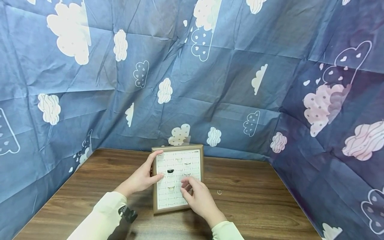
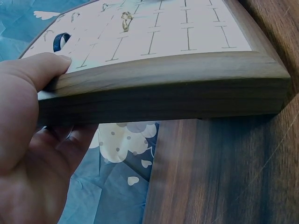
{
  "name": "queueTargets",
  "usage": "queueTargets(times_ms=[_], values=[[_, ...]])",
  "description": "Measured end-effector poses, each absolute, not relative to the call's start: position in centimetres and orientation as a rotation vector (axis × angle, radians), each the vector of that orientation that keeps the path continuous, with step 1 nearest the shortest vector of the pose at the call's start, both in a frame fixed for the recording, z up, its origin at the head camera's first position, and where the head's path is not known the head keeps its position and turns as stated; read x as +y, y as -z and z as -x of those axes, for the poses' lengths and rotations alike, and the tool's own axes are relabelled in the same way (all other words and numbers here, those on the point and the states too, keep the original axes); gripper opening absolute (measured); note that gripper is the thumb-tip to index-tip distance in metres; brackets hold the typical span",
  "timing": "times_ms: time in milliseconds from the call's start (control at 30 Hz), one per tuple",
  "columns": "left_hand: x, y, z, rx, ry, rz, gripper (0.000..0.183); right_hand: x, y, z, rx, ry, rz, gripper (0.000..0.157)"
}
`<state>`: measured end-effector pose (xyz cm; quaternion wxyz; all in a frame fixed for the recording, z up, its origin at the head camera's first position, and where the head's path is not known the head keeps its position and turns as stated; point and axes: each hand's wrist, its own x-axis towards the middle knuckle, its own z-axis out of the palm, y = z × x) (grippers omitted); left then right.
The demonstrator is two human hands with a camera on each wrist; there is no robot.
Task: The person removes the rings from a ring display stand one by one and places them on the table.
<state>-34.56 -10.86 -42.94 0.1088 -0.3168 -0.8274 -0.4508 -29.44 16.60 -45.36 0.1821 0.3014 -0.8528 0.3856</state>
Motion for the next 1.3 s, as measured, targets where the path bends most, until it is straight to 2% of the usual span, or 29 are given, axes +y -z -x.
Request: queueTargets(times_ms=[700, 1300], values=[[-10.9, 42.8, 34.8, -2.46, 1.36, 0.927, 0.089, 14.1, 46.1, 29.8, -2.318, -0.823, -0.924, 0.021], [-11.0, 43.1, 34.7, -2.443, 1.323, 0.939, 0.086, 12.4, 46.5, 29.4, -2.327, -0.563, -0.807, 0.023]])
